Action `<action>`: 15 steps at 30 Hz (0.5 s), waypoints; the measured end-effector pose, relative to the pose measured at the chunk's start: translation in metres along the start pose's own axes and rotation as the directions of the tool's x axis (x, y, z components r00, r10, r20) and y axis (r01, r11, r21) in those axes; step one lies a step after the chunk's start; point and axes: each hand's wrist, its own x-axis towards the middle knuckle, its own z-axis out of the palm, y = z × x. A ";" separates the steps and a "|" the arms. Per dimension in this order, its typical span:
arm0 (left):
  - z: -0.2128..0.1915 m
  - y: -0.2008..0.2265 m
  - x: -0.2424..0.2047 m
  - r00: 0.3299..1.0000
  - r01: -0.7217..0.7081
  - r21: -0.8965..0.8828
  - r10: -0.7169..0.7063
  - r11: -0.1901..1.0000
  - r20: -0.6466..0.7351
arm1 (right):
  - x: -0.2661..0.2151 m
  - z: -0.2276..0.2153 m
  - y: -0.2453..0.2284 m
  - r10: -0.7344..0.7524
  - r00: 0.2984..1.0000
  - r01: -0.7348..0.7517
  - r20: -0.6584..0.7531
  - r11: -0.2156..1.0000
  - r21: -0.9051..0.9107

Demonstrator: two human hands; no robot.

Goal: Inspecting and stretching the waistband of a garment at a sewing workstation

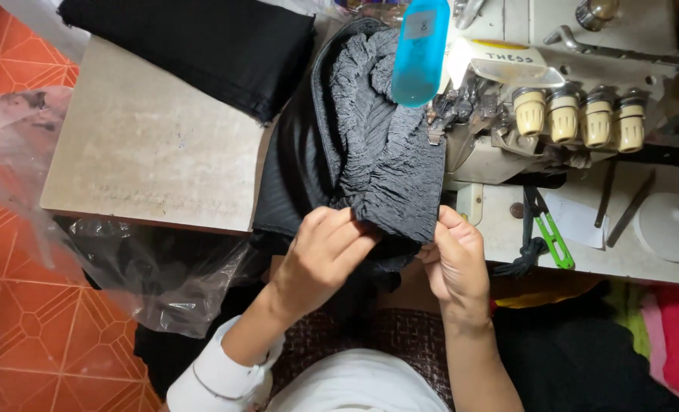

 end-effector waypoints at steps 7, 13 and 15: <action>0.008 0.002 -0.014 0.998 0.049 -0.049 -0.047 0.998 0.045 | -0.004 -0.002 -0.003 0.041 0.999 -0.041 -0.009 0.999 -0.001; 0.001 0.018 -0.009 0.996 0.079 -0.262 -0.086 0.962 -0.013 | 0.006 0.002 -0.005 0.072 0.997 -0.073 -0.012 0.997 -0.009; -0.009 0.035 -0.005 1.000 0.028 -0.298 -0.027 0.954 0.008 | 0.011 0.005 -0.008 0.068 0.998 -0.068 -0.006 0.998 -0.016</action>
